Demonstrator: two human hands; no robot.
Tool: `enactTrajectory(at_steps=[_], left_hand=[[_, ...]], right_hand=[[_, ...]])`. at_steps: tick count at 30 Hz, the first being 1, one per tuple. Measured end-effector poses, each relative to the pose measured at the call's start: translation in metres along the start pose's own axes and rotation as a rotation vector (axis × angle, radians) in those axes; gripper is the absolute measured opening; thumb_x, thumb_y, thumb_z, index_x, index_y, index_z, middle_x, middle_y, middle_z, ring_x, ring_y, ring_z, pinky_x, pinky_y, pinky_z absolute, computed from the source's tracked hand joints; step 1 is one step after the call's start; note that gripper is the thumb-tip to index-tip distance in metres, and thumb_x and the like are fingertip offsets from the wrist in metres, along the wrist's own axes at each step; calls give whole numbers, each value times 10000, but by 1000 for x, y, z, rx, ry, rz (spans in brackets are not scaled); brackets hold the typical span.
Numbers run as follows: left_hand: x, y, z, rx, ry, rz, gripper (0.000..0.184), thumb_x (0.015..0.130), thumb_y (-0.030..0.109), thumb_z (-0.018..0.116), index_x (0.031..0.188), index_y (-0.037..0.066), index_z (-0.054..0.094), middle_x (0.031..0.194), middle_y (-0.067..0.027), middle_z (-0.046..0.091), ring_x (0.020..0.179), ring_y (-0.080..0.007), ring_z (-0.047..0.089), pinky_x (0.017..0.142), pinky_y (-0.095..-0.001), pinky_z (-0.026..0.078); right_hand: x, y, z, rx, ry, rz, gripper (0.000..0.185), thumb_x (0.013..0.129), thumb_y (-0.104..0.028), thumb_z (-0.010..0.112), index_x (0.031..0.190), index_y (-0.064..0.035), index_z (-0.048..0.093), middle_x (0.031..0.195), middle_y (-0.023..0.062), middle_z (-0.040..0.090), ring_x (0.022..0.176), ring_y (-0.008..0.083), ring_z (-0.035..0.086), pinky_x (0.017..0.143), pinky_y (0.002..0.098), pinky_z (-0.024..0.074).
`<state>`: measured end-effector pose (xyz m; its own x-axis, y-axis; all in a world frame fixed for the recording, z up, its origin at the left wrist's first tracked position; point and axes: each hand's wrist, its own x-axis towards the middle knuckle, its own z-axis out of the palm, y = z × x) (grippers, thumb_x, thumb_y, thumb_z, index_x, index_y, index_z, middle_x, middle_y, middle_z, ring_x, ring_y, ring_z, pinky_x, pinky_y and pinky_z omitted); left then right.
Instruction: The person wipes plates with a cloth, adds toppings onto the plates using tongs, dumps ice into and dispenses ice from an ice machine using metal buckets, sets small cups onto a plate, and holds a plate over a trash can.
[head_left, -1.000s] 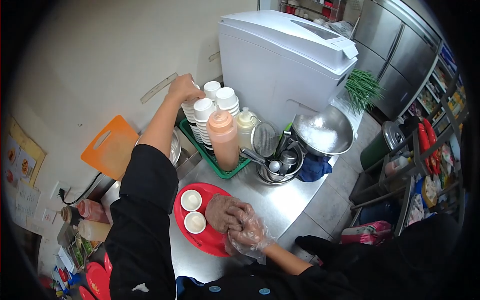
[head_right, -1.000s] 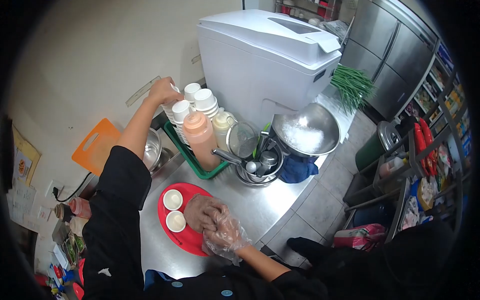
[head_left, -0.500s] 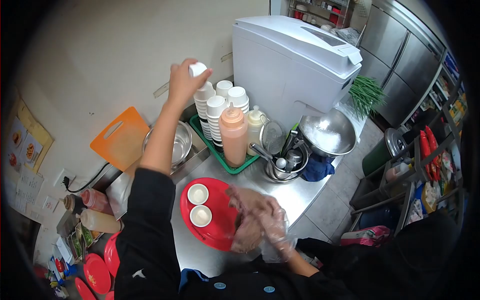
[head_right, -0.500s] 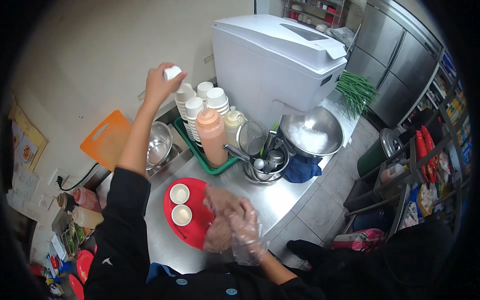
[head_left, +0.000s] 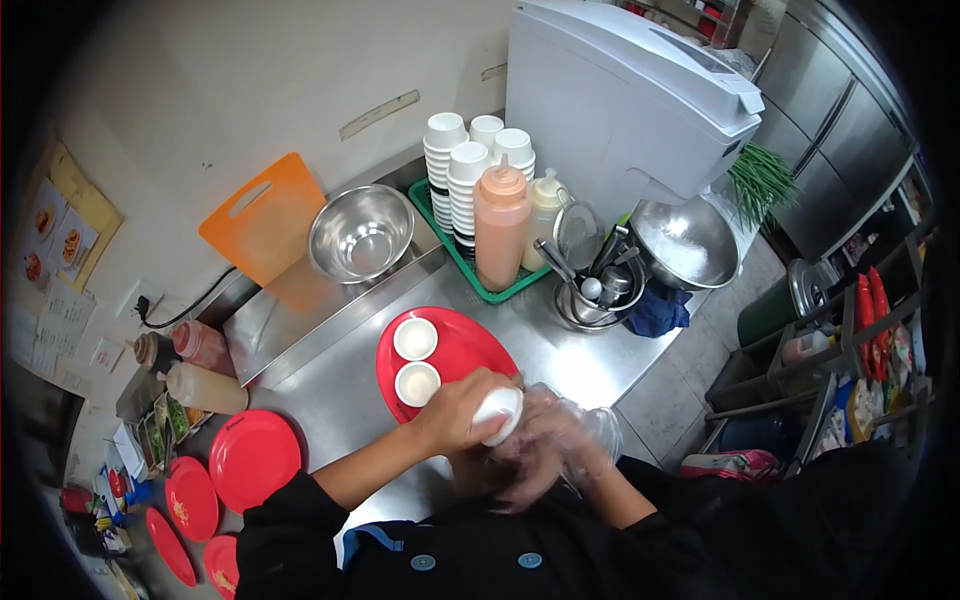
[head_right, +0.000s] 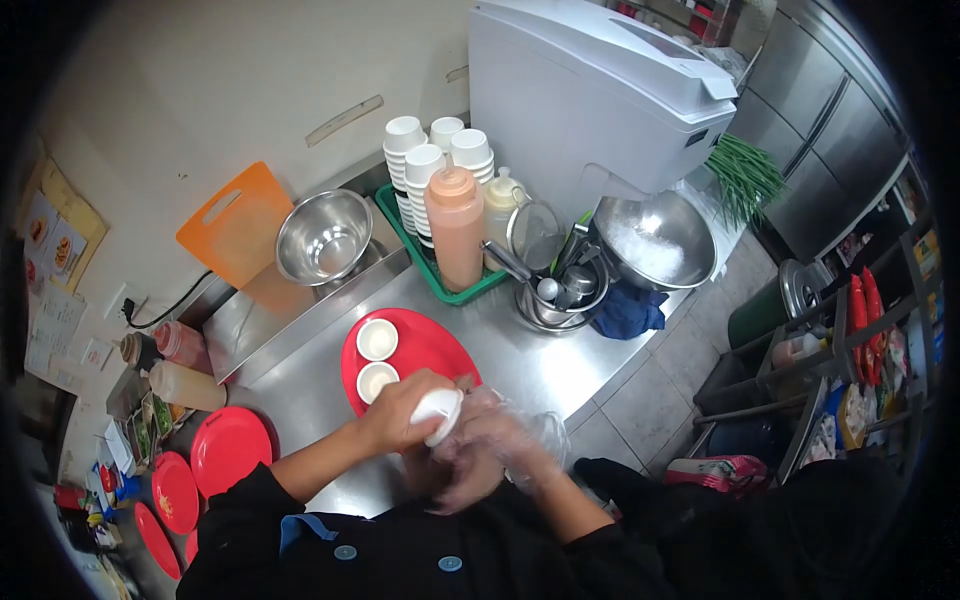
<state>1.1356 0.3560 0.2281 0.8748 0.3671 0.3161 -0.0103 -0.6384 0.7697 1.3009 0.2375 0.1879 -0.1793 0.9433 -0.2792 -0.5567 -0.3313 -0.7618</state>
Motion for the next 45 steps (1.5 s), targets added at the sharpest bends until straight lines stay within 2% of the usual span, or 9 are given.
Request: enactTrajectory(at_steps=[2,5,11,13,18,22,28,32,45], left_hand=[[-7,-26,5,-39,-116,115,525,795,324,658,1228,78,490,1080,-169,494,959,-326,546,831,-377,461],[-11,-57,8,-106,-27,-144,861,684,440,736,1391,129,355,1189,-130,355,1130,-273,394,963,-381,348],[-27,-97,19,209,27,-226,482,618,234,804,1044,133,602,1219,-158,394,1221,-368,347,1037,-582,237],[-26,-92,17,406,-1,-267,449,619,233,798,1014,128,611,1262,-172,397,1258,-397,306,1022,-631,204],[47,-38,-52,627,175,-42,346,654,217,756,951,90,632,1330,-188,404,1276,-439,304,1002,-640,244],[188,-79,-157,610,490,55,421,678,114,659,1088,61,580,1304,-203,416,1147,-425,449,933,-403,425],[307,-131,-202,673,-7,-650,678,482,417,759,1032,35,647,1017,-190,644,960,-297,625,823,-366,505],[306,-125,-182,727,72,-761,605,458,418,783,929,47,696,1009,-159,658,936,-263,645,780,-348,524],[264,-118,-171,561,445,-417,655,544,139,768,1129,84,477,1076,-207,485,982,-441,493,835,-479,468]], right_hand=[[-6,32,-7,-343,264,-655,25,766,-29,600,786,-19,611,850,87,622,774,181,592,650,267,477],[-10,60,-64,-399,662,-584,31,781,-37,568,756,-41,586,775,80,578,711,187,558,622,280,458],[-36,-10,-49,6,800,-588,320,719,-92,551,1018,22,553,918,116,586,812,212,582,755,321,489],[-35,-25,-39,30,654,-713,265,851,-249,589,694,-36,590,715,24,556,698,106,528,626,257,435],[-44,5,-53,-496,853,-675,576,862,-554,504,718,-7,612,694,62,590,686,151,566,622,303,450],[-32,6,-44,-391,702,-465,283,796,-275,670,812,6,642,744,69,629,757,170,615,688,311,488],[-8,-1,-19,-431,578,-417,261,768,-237,678,849,6,627,775,72,623,773,173,610,700,309,488],[-1,-5,-14,-456,578,-402,259,748,-211,683,874,6,617,796,73,618,784,175,606,708,308,488],[14,-86,39,-637,531,-578,322,686,-128,699,956,6,585,864,79,605,820,181,596,733,305,486]])
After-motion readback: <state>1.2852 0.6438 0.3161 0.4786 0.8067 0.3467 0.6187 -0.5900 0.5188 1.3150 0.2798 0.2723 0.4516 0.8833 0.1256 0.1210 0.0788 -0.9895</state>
